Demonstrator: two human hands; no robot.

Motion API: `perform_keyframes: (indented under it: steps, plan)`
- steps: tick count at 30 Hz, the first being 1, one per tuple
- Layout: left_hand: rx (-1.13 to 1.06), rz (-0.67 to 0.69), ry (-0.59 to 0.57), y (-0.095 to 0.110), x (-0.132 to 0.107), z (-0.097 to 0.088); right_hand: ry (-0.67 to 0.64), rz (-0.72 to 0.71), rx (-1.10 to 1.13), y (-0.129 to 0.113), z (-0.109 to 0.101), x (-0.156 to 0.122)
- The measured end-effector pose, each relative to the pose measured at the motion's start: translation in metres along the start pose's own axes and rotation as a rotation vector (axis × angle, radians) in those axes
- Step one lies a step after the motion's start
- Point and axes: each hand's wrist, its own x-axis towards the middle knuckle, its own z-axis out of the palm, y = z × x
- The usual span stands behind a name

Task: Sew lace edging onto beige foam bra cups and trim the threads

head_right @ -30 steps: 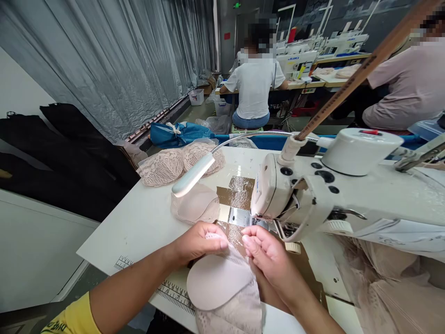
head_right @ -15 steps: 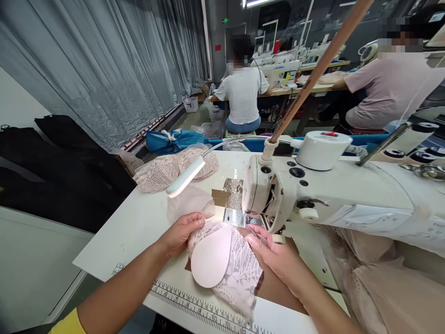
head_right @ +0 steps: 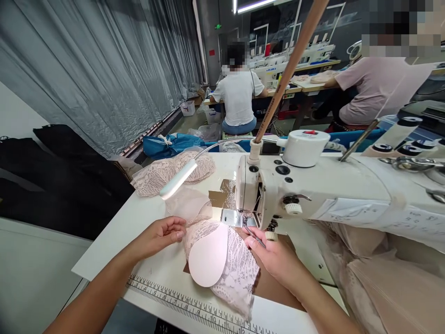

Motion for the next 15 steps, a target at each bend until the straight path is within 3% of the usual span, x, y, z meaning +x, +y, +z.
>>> perform_keyframes:
  steps: [4, 7, 9, 10, 13, 15]
  plan:
    - [0.153, 0.084, 0.152, 0.007, 0.001, -0.013, 0.1, -0.101, -0.196, -0.004, 0.002, -0.008]
    - [0.318, 0.217, 0.288, 0.023, 0.015, -0.018, 0.084, -0.511, -0.404, -0.014, 0.018, -0.013]
    - [0.404, 0.263, 0.31, 0.033, 0.032, -0.018, -0.048, -0.782, -0.492, -0.024, 0.034, -0.015]
    - [0.419, 0.265, 0.312, 0.037, 0.041, -0.017, -0.128, -0.849, -0.541, -0.03, 0.042, -0.017]
    - [0.421, 0.218, 0.305, 0.038, 0.067, -0.01, -0.303, -0.834, -0.705, -0.041, 0.054, -0.021]
    - [0.411, 0.167, 0.272, 0.032, 0.079, -0.006, -0.296, -0.744, -0.786, -0.038, 0.047, -0.025]
